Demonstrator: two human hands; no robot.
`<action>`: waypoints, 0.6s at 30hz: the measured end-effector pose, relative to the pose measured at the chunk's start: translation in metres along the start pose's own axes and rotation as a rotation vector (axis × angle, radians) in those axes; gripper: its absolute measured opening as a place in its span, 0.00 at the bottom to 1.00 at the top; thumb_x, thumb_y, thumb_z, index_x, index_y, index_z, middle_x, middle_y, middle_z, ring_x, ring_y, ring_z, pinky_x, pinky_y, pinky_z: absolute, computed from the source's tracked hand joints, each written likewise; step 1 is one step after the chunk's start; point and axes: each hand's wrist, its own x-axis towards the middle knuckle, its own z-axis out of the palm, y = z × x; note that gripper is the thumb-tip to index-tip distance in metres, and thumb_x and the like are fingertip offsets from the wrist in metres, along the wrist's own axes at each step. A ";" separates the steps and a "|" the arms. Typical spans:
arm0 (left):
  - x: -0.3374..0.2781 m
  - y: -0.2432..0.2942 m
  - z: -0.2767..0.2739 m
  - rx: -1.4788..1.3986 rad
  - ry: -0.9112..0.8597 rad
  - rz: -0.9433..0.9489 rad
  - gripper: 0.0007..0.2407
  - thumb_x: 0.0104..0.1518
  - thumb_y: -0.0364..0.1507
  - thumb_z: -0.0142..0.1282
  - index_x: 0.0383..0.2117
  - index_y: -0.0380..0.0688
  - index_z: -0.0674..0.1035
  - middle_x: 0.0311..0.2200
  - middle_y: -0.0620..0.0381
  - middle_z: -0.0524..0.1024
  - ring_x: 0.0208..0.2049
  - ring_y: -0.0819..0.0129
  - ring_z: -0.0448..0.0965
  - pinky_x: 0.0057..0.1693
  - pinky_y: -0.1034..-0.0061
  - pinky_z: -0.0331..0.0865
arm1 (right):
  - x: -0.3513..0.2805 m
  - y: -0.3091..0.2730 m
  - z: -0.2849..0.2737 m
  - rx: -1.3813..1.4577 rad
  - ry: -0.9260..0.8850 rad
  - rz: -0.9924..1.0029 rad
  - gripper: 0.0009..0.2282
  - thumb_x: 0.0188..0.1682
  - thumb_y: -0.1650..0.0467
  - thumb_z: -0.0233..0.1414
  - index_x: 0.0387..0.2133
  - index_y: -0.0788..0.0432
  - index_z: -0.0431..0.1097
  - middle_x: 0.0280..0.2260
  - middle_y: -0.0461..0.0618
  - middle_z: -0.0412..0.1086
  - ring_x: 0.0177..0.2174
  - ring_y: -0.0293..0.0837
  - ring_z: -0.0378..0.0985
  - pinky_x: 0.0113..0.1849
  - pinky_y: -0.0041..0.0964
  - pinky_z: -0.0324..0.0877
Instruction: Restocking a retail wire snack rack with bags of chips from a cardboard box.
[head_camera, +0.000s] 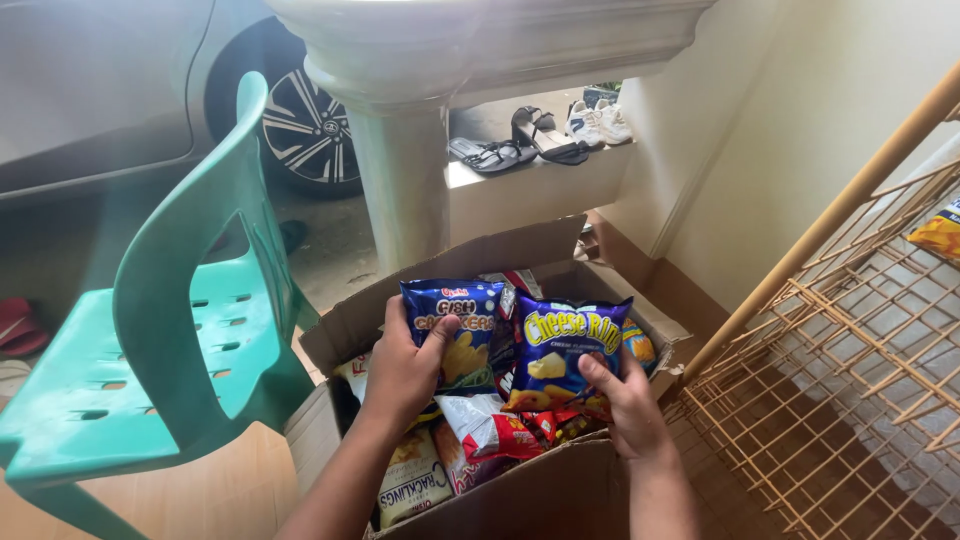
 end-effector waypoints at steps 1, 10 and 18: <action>-0.001 0.002 -0.001 0.000 0.001 -0.002 0.21 0.56 0.44 0.56 0.49 0.45 0.69 0.37 0.47 0.84 0.40 0.57 0.87 0.47 0.64 0.76 | 0.000 -0.001 0.001 0.000 -0.001 0.002 0.28 0.44 0.66 0.61 0.57 0.65 0.62 0.48 0.57 0.72 0.49 0.50 0.75 0.52 0.48 0.69; 0.000 -0.012 0.017 -0.170 0.008 0.004 0.22 0.55 0.41 0.57 0.47 0.39 0.65 0.39 0.42 0.81 0.42 0.59 0.85 0.51 0.67 0.75 | -0.004 -0.007 -0.003 -0.030 0.085 0.035 0.29 0.43 0.64 0.56 0.60 0.61 0.60 0.48 0.55 0.71 0.49 0.48 0.75 0.52 0.46 0.71; -0.004 -0.001 0.058 -0.427 -0.157 0.148 0.23 0.56 0.38 0.56 0.50 0.37 0.62 0.44 0.48 0.74 0.46 0.64 0.77 0.53 0.70 0.73 | -0.022 -0.036 -0.034 0.237 -0.062 -0.144 0.28 0.45 0.67 0.50 0.61 0.62 0.57 0.51 0.56 0.70 0.50 0.49 0.74 0.52 0.46 0.70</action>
